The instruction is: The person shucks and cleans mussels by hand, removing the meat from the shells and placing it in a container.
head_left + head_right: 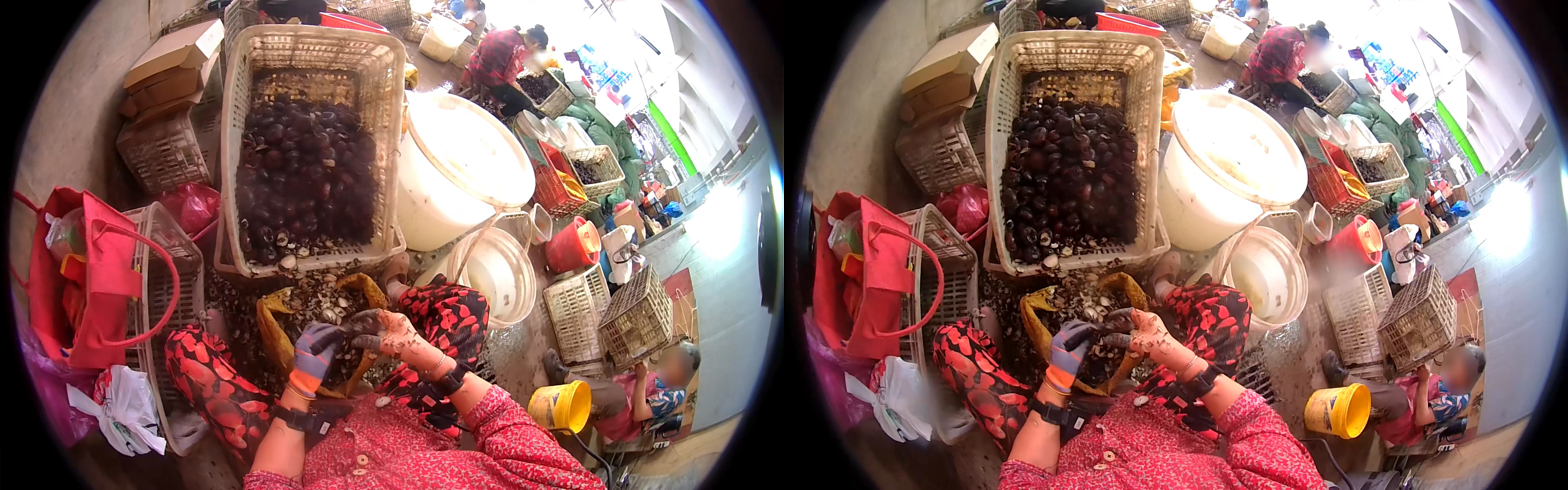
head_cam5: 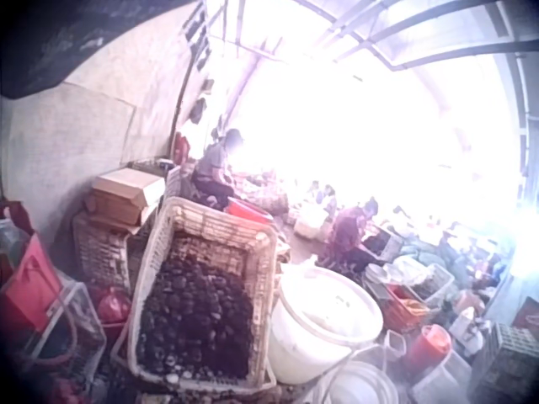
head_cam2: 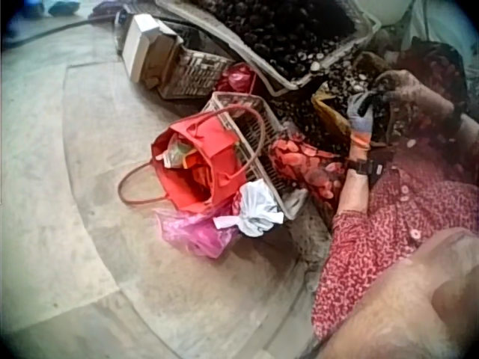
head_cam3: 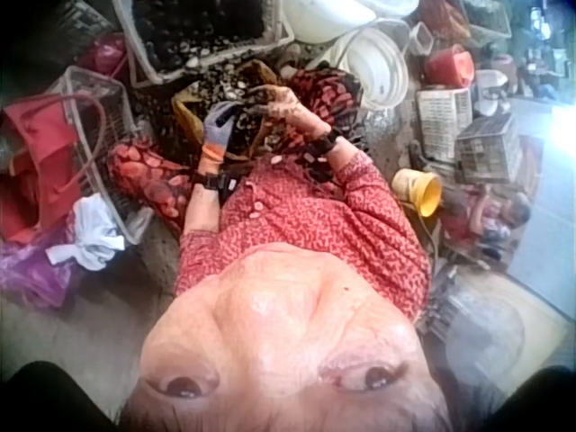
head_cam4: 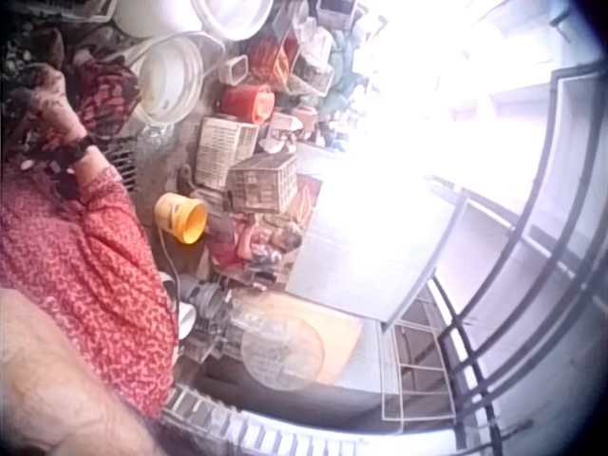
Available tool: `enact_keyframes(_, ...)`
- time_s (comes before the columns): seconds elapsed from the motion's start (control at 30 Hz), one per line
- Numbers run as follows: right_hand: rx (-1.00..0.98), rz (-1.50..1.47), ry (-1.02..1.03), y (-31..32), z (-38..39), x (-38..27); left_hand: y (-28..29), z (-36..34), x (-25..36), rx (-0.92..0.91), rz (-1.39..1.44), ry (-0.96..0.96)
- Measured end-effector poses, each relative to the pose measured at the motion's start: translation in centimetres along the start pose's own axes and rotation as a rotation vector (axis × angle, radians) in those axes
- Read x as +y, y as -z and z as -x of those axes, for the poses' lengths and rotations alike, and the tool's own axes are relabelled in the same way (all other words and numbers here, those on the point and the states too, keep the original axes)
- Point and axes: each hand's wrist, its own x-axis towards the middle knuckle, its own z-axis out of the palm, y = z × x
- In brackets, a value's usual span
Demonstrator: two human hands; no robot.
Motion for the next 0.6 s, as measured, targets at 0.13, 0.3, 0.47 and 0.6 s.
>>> enact_keyframes(0.13, -0.022, -0.103, -0.034, -0.3, 0.4, -0.9, 0.0, 0.9, -1.7, 0.204, 0.333, 0.573)
enact_keyframes(0.3, 0.030, 0.008, 0.031, 0.2, -0.7, 2.2, -0.3, -0.7, 1.5, -0.018, -0.090, -0.031)
enact_keyframes(0.47, -0.086, -0.077, 0.119, 0.0, -0.2, 0.8, -0.9, 2.1, -5.6, 0.358, 0.415, 0.683)
enact_keyframes(0.6, 0.019, -0.174, 0.039, -0.9, -0.2, -0.8, 0.5, 0.3, -1.0, 0.132, 0.038, 0.244)
